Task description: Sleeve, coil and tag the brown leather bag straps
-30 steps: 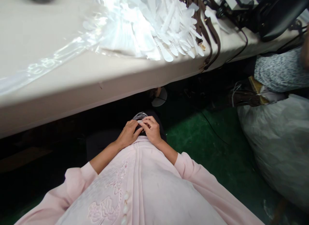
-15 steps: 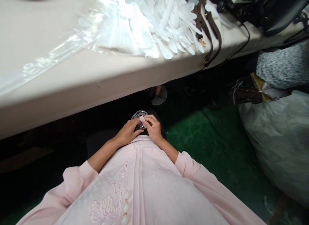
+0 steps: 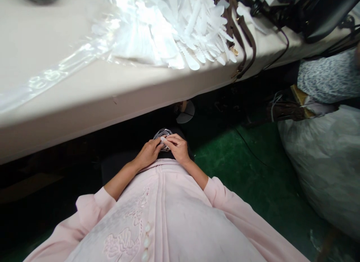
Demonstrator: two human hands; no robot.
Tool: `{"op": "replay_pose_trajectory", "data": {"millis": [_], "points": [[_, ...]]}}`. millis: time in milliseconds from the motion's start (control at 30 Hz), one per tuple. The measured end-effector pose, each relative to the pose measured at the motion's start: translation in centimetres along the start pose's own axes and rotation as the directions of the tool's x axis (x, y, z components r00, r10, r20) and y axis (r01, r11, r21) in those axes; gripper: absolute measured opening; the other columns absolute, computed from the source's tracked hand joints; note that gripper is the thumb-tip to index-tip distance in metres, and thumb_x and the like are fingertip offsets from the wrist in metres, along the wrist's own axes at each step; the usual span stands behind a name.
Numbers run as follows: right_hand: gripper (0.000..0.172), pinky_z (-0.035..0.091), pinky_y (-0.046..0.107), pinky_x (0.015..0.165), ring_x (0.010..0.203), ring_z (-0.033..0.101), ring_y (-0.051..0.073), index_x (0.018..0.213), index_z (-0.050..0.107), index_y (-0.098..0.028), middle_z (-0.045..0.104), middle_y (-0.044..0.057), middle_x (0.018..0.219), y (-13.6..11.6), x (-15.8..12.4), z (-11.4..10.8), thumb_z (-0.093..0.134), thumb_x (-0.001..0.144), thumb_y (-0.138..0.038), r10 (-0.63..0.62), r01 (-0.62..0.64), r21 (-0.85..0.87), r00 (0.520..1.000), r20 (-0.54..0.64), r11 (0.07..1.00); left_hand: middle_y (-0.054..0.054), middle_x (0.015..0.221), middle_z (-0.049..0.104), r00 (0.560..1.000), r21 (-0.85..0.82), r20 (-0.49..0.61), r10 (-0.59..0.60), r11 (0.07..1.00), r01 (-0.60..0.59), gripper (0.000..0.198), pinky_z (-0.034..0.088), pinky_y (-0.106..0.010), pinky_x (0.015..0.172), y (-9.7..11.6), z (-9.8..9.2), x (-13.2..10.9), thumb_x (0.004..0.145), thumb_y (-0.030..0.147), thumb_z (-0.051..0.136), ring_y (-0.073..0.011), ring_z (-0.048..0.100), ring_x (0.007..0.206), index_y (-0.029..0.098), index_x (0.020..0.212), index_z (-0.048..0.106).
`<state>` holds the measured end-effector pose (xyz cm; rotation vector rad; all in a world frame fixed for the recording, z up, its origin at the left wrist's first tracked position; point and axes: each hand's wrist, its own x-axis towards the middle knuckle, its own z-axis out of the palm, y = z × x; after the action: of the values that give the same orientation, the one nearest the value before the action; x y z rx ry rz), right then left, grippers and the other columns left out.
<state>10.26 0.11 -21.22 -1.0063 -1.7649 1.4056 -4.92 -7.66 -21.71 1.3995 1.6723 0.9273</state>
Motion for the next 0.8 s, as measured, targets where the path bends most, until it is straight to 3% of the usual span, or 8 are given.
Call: {"op": "replay_pose_trajectory", "data": {"millis": [167, 300, 533, 800], "points": [[0.013, 0.054, 0.026, 0.082, 0.088, 0.068, 0.015, 0.091, 0.078, -0.02, 0.071, 0.006, 0.093, 0.2, 0.0, 0.2, 0.07, 0.088, -0.03, 0.025, -0.025, 0.001, 1.0, 0.018, 1.0, -0.006, 0.092, 0.075, 0.972, -0.096, -0.18, -0.148, 0.987, 0.132, 0.023, 0.053, -0.031, 0.076, 0.1, 0.5, 0.1, 0.094, 0.034, 0.051, -0.0208, 0.071, 0.081, 0.018, 0.1, 0.066], [0.015, 0.052, 0.024, 0.083, 0.088, 0.068, 0.014, 0.091, 0.078, -0.021, 0.072, 0.004, 0.094, -0.5, -0.3, 0.2, 0.068, 0.09, -0.033, 0.012, -0.005, -0.099, 0.998, 0.067, 0.995, -0.003, 0.073, 0.07, 0.949, -0.224, -0.21, -0.233, 0.957, 0.185, 0.022, 0.053, -0.026, 0.062, 0.2, 0.3, 0.3, 0.089, 0.038, 0.055, -0.0179, 0.068, 0.067, 0.018, 0.085, 0.062], [0.016, 0.048, 0.023, 0.075, 0.085, 0.065, 0.012, 0.09, 0.077, -0.026, 0.068, 0.0, 0.099, -0.8, -0.3, 0.9, 0.066, 0.092, -0.037, 0.016, 0.007, -0.368, 0.998, 0.061, 0.93, -0.001, 0.07, 0.068, 0.933, -0.32, -0.214, -0.291, 0.923, 0.214, 0.027, 0.053, -0.025, 0.061, 0.5, 0.2, -0.2, 0.088, 0.045, 0.058, -0.0169, 0.067, 0.066, 0.019, 0.083, 0.06], [0.012, 0.044, 0.024, 0.066, 0.076, 0.061, 0.011, 0.076, 0.073, -0.024, 0.064, -0.002, 0.091, -1.1, 0.5, 1.2, 0.073, 0.085, -0.032, 0.133, -0.108, -0.436, 0.991, 0.027, 0.894, 0.002, 0.069, 0.063, 0.934, -0.184, -0.276, -0.226, 0.967, 0.179, 0.022, 0.045, -0.023, 0.06, 1.1, 0.2, -0.7, 0.092, 0.039, 0.054, -0.014, 0.06, 0.061, 0.02, 0.084, 0.061]]}}
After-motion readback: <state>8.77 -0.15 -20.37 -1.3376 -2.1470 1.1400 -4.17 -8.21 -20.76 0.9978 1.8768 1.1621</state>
